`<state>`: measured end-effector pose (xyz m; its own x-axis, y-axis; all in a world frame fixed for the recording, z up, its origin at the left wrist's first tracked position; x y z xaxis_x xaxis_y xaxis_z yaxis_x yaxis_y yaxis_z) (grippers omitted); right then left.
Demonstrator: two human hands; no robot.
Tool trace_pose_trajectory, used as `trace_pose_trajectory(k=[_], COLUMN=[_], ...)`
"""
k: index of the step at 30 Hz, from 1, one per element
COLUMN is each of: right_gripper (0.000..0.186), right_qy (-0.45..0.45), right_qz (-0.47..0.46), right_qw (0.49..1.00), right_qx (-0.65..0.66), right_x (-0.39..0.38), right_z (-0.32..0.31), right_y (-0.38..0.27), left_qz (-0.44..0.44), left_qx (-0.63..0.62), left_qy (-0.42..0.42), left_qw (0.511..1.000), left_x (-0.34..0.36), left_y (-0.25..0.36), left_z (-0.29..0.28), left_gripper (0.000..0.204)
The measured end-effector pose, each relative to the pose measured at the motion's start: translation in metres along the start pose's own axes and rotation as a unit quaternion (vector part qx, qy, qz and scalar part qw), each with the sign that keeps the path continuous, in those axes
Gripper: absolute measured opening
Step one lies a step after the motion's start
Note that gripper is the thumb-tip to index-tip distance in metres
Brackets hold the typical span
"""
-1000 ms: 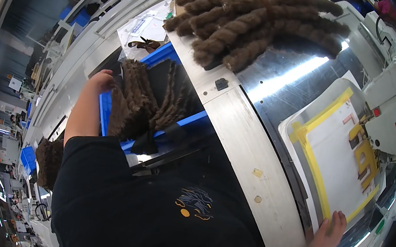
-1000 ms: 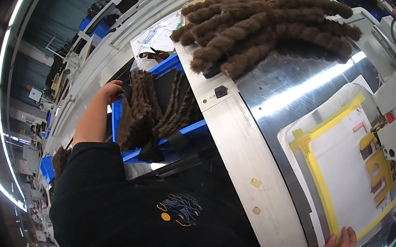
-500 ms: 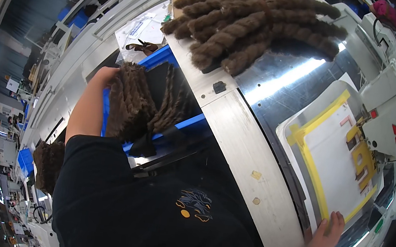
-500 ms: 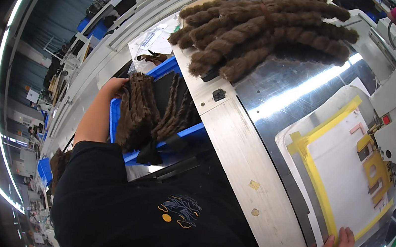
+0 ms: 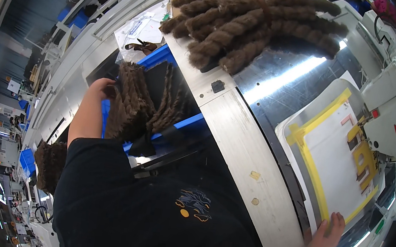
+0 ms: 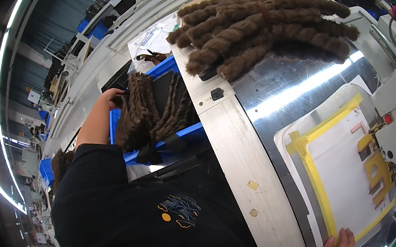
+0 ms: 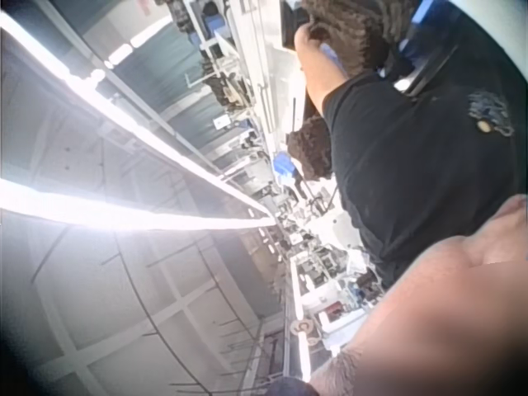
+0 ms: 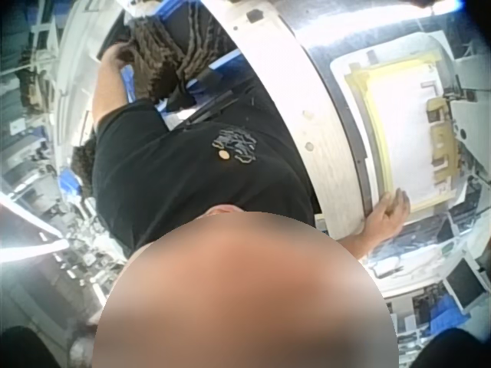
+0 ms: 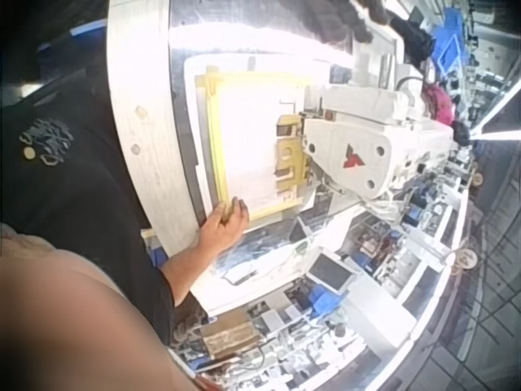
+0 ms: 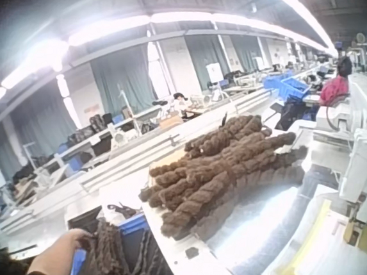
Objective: Using an industrial sewing machine to assemble components of fur-like products, including attaching tails and labels.
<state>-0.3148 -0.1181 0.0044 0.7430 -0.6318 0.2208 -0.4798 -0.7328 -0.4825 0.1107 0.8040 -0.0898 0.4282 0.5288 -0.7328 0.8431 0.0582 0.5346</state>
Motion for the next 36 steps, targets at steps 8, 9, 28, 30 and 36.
trace_pose_trajectory(k=[8, 9, 28, 30, 36], right_gripper=[0.033, 0.033, 0.030, 0.029, 0.029], right_qy=[0.017, 0.013, 0.083, 0.083, 0.095], right_qz=[-0.028, -0.031, -0.008, 0.004, -0.020], right_qw=[0.999, 0.999, 0.993, 0.993, 0.993], right_qx=[-0.003, -0.009, 0.082, 0.087, 0.069], right_x=[0.000, 0.001, 0.007, 0.007, 0.007], right_z=[-0.002, -0.001, -0.019, -0.020, -0.023], right_y=[-0.005, -0.006, -0.025, -0.023, -0.026], left_qz=[0.034, 0.041, 0.246, 0.235, 0.214], left_qx=[-0.214, -0.243, 0.220, 0.243, 0.314], left_qy=[-0.046, -0.012, 0.055, 0.069, 0.096], left_qw=[0.975, 0.969, 0.942, 0.938, 0.920], left_x=[0.021, 0.022, -0.002, -0.004, -0.014], left_y=[-0.033, -0.036, 0.034, 0.036, 0.042], left_z=[-0.040, -0.046, 0.014, 0.016, 0.020], left_gripper=[0.038, 0.040, 0.059, 0.059, 0.059])
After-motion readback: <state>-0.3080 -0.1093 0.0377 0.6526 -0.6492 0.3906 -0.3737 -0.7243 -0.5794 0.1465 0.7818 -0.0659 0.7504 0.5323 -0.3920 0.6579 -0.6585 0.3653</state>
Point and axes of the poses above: each hand's wrist, its own x-axis towards the middle knuckle, its own z-axis out of the palm, y = z × x, the point moved 7 cm from there along x, towards the middle knuckle, and after that the axes turned 10 degrees about y, right-handed, at the moved point
